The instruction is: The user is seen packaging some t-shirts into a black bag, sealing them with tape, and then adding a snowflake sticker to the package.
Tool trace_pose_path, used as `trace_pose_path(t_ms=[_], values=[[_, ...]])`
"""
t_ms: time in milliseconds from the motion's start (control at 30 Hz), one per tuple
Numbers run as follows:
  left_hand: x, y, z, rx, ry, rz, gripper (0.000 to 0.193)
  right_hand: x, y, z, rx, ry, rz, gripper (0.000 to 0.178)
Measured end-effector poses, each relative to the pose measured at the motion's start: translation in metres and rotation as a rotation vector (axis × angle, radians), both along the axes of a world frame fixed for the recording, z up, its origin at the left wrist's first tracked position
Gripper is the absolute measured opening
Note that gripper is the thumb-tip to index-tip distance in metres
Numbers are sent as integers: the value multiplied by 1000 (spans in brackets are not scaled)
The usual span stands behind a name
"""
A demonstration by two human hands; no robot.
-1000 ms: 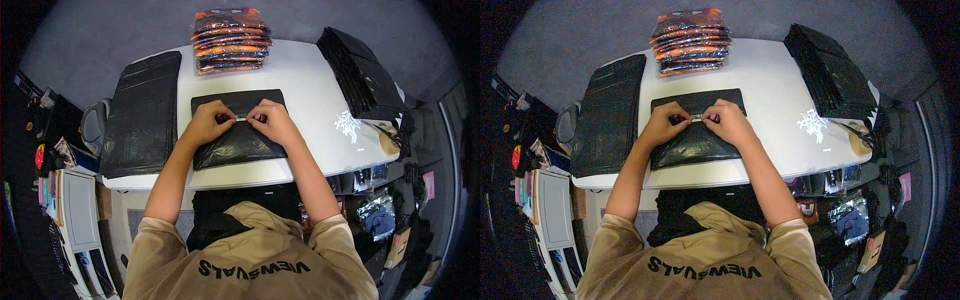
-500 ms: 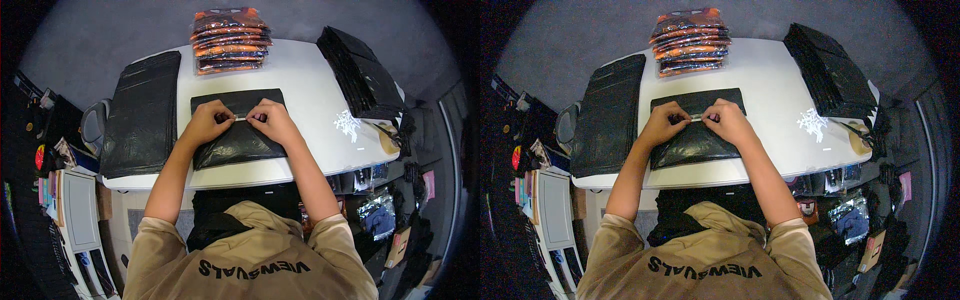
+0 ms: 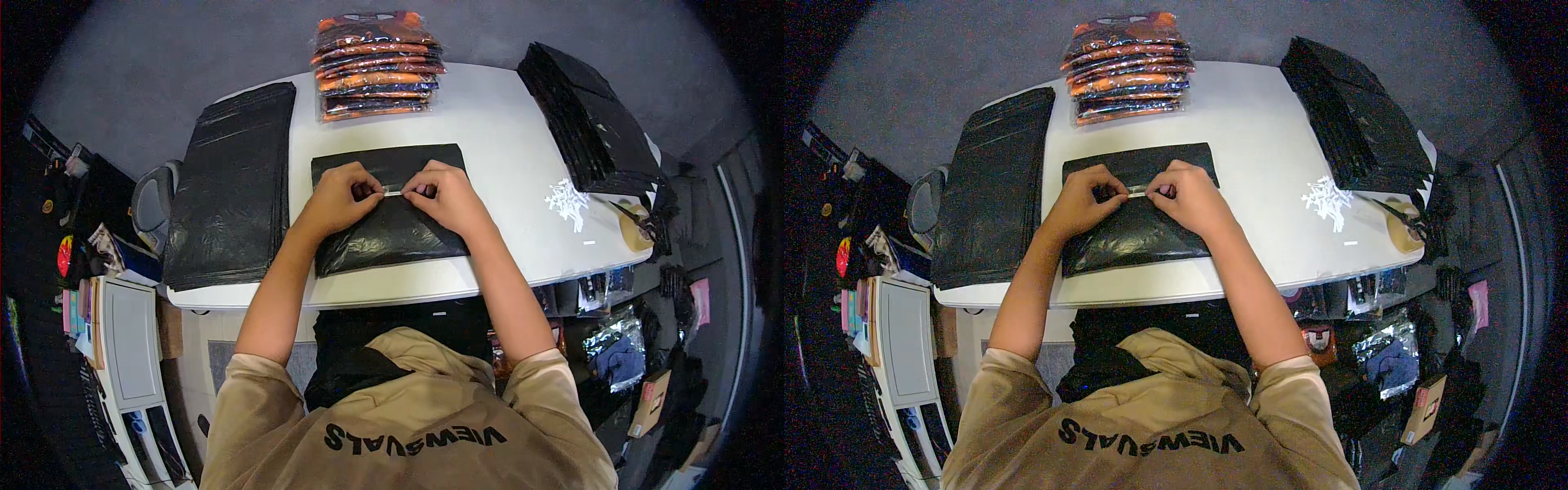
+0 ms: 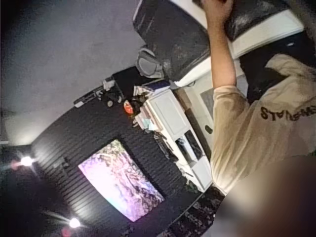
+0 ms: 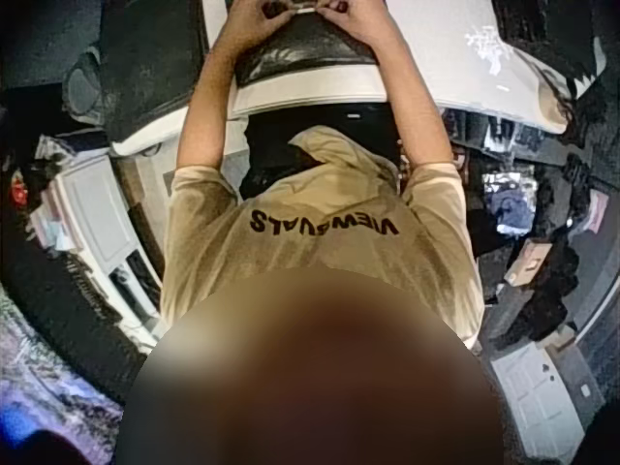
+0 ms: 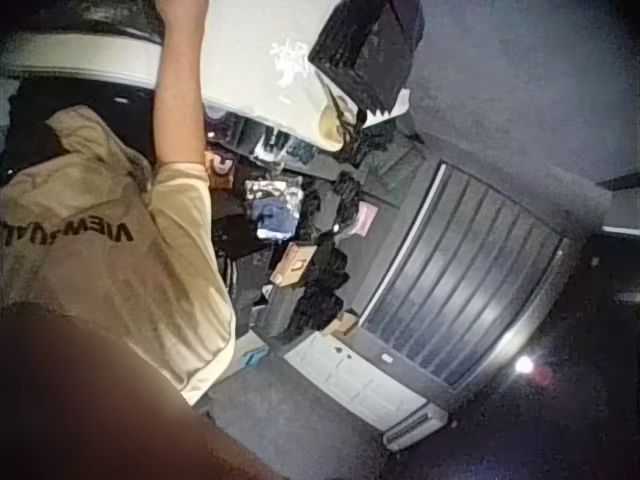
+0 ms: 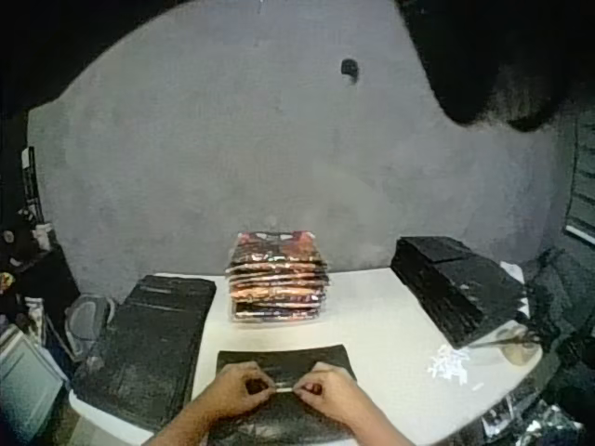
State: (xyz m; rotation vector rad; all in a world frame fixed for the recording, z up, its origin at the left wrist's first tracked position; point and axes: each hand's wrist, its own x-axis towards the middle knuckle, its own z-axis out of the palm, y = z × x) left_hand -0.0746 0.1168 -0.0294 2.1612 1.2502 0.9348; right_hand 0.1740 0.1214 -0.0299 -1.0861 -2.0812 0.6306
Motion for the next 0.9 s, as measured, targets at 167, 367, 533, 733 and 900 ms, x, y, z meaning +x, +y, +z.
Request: trace_pose_path(t_ms=[167, 367, 533, 733, 900], values=[[-1, 0, -1, 9, 4, 0, 14, -1, 0, 2, -15, -3, -1, 12], [0, -1, 1, 1, 0, -5, 14, -1, 0, -1, 4, -7, -3, 14], [0, -1, 1, -21, 8, -4, 14, 0, 1, -2, 14, -10, -12, 14], [2, -6, 7, -48, 54, -19, 10, 0, -1, 0, 15, -17, -16, 14], [2, -13, 12, 213, 203, -56, 13, 0, -4, 3, 11, -35, -24, 10]])
